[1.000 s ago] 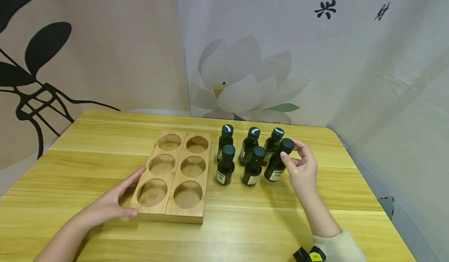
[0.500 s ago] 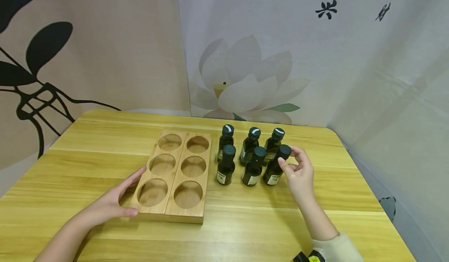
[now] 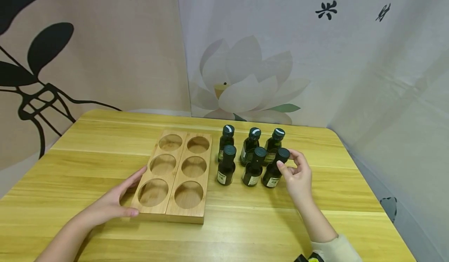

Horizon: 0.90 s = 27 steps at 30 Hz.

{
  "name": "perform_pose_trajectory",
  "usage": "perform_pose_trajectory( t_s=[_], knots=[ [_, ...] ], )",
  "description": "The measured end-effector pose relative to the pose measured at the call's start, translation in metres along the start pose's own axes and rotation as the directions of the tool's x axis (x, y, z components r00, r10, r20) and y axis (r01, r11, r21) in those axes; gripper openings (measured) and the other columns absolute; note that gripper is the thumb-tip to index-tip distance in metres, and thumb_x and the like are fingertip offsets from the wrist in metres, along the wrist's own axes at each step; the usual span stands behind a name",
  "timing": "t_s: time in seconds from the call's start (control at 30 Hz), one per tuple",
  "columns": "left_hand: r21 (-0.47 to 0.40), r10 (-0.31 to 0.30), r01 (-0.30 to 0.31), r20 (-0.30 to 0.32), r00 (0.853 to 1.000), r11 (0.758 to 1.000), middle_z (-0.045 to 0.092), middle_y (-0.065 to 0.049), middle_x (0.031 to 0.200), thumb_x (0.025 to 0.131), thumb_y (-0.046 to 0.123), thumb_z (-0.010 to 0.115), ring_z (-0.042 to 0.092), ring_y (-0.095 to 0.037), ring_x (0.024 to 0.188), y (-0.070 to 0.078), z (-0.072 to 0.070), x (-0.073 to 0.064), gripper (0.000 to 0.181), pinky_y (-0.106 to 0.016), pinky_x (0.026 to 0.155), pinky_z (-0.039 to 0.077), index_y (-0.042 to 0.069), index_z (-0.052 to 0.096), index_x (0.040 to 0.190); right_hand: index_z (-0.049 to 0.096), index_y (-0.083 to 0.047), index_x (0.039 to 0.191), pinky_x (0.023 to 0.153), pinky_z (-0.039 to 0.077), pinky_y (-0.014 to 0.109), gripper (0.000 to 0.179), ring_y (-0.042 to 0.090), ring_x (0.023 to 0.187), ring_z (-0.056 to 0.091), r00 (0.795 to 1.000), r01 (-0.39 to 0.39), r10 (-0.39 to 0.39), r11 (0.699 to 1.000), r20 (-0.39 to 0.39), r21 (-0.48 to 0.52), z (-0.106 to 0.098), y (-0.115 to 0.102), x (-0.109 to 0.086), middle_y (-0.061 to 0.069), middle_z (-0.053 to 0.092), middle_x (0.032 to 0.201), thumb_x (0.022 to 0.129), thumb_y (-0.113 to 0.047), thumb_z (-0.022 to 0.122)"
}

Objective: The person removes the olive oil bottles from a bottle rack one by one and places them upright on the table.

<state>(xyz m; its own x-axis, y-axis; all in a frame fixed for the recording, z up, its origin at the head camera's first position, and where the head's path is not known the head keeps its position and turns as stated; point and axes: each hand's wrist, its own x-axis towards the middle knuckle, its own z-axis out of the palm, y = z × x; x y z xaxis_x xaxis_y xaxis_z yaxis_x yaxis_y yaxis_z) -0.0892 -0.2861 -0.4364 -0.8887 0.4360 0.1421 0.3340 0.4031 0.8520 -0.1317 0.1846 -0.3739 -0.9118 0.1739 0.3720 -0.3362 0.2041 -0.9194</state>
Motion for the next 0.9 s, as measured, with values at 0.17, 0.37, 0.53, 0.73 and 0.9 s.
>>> perform_pose_trajectory(
  t_s=[0.17,0.37,0.53,0.73,0.9],
  knots=[
    [0.0,-0.006,0.006,-0.005,1.0,1.0,0.021,0.0,0.156,0.076,0.012,0.076,0.03,0.004,0.124,0.0,0.0,0.001,0.098,-0.081,0.085,0.016,0.024,0.018,0.155,0.054,0.01,0.118,0.041,0.032,0.016,0.035,0.003,0.041,0.035,1.0,0.023,-0.023,1.0,-0.002,0.015,0.0,0.002,0.0,0.0,0.057,0.095,0.084,0.014,0.063],
    [0.005,-0.005,0.005,-0.003,1.0,1.0,0.022,-0.007,0.156,0.076,0.012,0.076,0.03,0.004,0.123,-0.001,-0.001,0.002,0.099,-0.081,0.085,0.017,0.024,0.018,0.155,0.053,0.011,0.119,0.04,0.032,0.016,0.035,0.003,0.041,0.035,1.0,0.03,-0.03,0.999,0.0,0.022,0.0,0.004,-0.001,-0.001,0.057,0.095,0.085,0.014,0.062],
    [0.004,-0.013,0.013,-0.001,1.0,1.0,0.021,-0.023,0.153,0.076,0.011,0.076,0.031,0.004,0.123,-0.002,-0.001,0.001,0.099,-0.081,0.085,0.017,0.024,0.017,0.155,0.054,0.008,0.121,0.038,0.028,0.019,0.038,0.002,0.041,0.031,1.0,0.014,-0.014,1.0,0.007,-0.008,-0.001,0.003,-0.002,-0.001,0.057,0.098,0.085,0.011,0.064],
    [-0.014,0.003,-0.003,0.001,1.0,1.0,0.022,-0.026,0.152,0.08,0.016,0.075,0.03,0.004,0.123,-0.002,-0.002,0.0,0.095,-0.082,0.084,0.016,0.022,0.018,0.155,0.052,0.003,0.129,0.036,0.025,0.025,0.045,0.005,0.041,0.028,1.0,0.003,-0.002,0.999,0.029,-0.041,-0.011,0.014,-0.002,-0.001,0.055,0.107,0.086,0.006,0.066],
    [-0.047,-0.011,0.011,0.0,1.0,0.999,0.025,-0.023,0.151,0.088,0.008,0.066,0.032,0.004,0.124,0.003,-0.003,0.0,0.082,-0.078,0.089,0.02,0.021,0.019,0.154,0.051,-0.001,0.131,0.035,0.024,0.027,0.043,0.007,0.041,0.028,0.997,0.048,-0.045,0.997,0.059,-0.06,-0.024,0.028,0.003,0.0,0.057,0.113,0.09,0.002,0.064]
  ],
)
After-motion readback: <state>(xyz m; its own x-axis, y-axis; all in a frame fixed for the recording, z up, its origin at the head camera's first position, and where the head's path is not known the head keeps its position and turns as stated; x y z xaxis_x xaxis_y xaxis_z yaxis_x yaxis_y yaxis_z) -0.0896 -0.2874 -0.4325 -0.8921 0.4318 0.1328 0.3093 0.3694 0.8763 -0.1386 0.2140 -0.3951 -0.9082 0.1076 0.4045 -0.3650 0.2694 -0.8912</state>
